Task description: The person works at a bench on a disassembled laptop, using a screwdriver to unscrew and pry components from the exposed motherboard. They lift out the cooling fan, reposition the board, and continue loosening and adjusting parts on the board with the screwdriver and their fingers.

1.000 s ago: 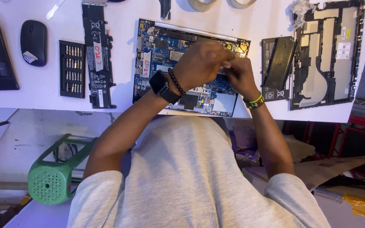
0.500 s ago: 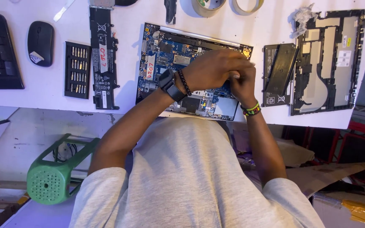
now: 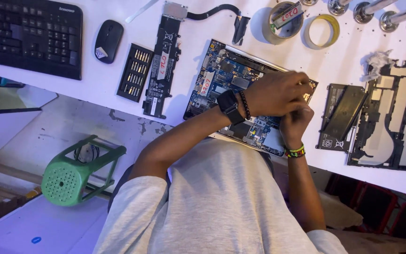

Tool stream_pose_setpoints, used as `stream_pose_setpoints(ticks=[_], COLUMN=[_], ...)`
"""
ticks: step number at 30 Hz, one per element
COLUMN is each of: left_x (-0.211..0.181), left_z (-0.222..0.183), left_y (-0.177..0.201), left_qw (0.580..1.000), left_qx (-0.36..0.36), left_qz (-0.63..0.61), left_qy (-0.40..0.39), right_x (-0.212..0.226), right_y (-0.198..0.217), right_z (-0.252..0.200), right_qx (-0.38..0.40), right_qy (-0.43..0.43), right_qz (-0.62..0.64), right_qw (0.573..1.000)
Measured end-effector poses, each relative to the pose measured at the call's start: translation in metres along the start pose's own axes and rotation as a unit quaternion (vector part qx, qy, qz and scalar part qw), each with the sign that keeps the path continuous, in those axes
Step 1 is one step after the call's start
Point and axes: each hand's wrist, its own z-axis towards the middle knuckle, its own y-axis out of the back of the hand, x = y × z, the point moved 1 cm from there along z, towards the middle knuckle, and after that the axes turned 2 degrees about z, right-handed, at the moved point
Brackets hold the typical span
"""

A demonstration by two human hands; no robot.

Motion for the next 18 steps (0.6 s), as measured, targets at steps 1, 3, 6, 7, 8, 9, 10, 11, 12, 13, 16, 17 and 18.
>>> stream_pose_setpoints(ticks=[1,3,6,7,8,9,10,11,12,13,16,17,18], left_x=[-0.004,-0.013,0.008,0.008,0.01,0.012,0.012,0.012,0.012,0.01,0.006,-0.001,-0.009], left_z=[-0.005,-0.012,-0.02,-0.019,-0.018,-0.016,-0.016,-0.016,-0.016,-0.015,-0.012,-0.013,-0.014], left_y=[0.008,0.02,-0.008,-0.012,-0.015,-0.018,-0.022,-0.025,-0.029,-0.03,-0.019,-0.01,-0.003], left_qw=[1.0,0.987,0.995,0.994,0.997,0.998,0.998,0.999,0.998,0.998,0.998,0.997,0.989], left_qx=[-0.002,0.059,0.059,0.058,0.046,0.034,0.034,0.025,0.016,0.015,0.013,0.032,0.053], left_qz=[0.002,-0.147,-0.084,-0.086,-0.061,-0.036,-0.038,-0.009,0.02,0.019,0.014,-0.06,-0.137], left_qy=[0.003,-0.012,0.014,0.015,0.022,0.03,0.029,0.042,0.056,0.057,0.064,0.039,0.015], right_x=[-0.018,-0.055,-0.049,-0.034,-0.021,-0.007,0.002,0.01,0.018,0.01,-0.01,-0.012,-0.013], right_y=[0.005,0.018,0.019,0.014,0.007,0.001,-0.002,-0.004,-0.006,-0.002,0.001,0.002,0.005], right_z=[-0.008,-0.026,-0.03,-0.026,-0.018,-0.011,-0.006,-0.001,0.004,-0.002,-0.01,-0.01,-0.013], right_qx=[0.003,-0.018,0.032,0.033,0.028,0.023,0.023,-0.019,-0.06,-0.059,-0.063,-0.052,-0.041], right_qy=[0.001,-0.047,0.019,0.018,0.023,0.028,0.027,0.024,0.021,0.02,0.048,0.055,0.059], right_qz=[0.002,0.041,-0.022,-0.023,-0.023,-0.023,-0.025,-0.006,0.014,0.013,-0.037,-0.047,-0.059], right_qw=[1.0,0.998,0.999,0.999,0.999,0.999,0.999,1.0,0.998,0.998,0.996,0.996,0.996])
